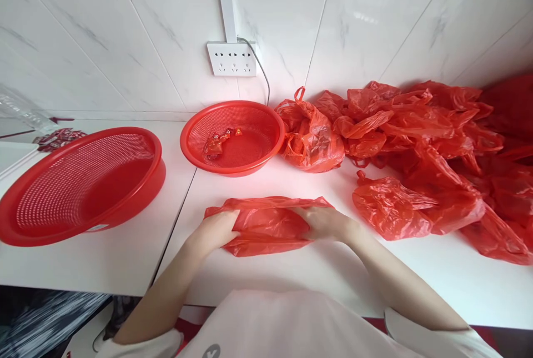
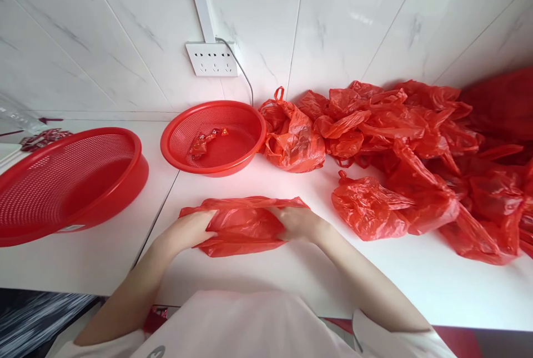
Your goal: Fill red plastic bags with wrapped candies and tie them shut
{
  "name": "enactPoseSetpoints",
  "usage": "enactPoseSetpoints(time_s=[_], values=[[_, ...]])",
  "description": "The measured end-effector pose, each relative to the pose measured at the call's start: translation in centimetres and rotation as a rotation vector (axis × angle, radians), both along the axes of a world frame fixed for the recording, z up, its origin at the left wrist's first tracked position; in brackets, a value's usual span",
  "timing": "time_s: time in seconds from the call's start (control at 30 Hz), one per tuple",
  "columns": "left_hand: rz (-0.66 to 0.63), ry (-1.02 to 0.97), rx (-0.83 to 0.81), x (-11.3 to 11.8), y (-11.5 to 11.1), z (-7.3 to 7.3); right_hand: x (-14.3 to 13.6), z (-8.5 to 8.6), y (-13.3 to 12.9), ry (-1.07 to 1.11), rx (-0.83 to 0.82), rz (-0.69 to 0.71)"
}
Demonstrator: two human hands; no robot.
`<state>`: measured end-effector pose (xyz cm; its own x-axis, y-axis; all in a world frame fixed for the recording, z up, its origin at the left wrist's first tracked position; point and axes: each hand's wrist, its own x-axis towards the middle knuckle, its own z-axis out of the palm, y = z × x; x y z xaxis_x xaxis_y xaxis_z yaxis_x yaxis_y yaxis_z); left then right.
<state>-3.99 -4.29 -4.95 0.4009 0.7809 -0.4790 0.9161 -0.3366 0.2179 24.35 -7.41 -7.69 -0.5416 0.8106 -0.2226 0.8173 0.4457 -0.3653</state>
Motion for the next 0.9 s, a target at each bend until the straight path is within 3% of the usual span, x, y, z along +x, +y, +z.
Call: enactPoseSetpoints(time_s=[0.07, 0.17, 0.27, 0.33, 0.5, 0.67, 0.77, 0.9], values=[[-0.062, -0.065, -0.002, -0.3, -0.1, 0.4, 0.2, 0.5, -0.2, 0.154, -0.003, 0.069], [-0.178, -0.198, 0.076, 0.4, -1.3, 1.7, -0.7, 0.7, -0.4, 0.367, 0.175, 0.194], [-0.282, -0.288, 0.123, 1.2, -1.8, 2.7, -1.7, 0.4, -0.1, 0.346, 0.355, 0.283], [-0.279, -0.308, 0.129, 1.3, -1.2, 2.7, -2.0, -0.1, 0.4, 0.257, 0.394, 0.306], [-0.124, -0.392, -0.042, 0.1, 2.1, 0.5, -1.9, -2.9, 1.8, 0.109, 0.280, 0.203], [0.065, -0.678, -0.395, -1.7, 4.9, -1.8, -1.4, -5.2, 2.6, 0.046, 0.167, 0.112], [0.282, -0.858, -0.522, -2.2, 5.3, -1.8, -1.3, -4.6, 2.6, 0.122, 0.210, 0.160], [0.653, -1.170, -0.663, -1.4, 5.6, -0.6, -2.3, -2.0, 2.3, 0.263, 0.344, 0.224]])
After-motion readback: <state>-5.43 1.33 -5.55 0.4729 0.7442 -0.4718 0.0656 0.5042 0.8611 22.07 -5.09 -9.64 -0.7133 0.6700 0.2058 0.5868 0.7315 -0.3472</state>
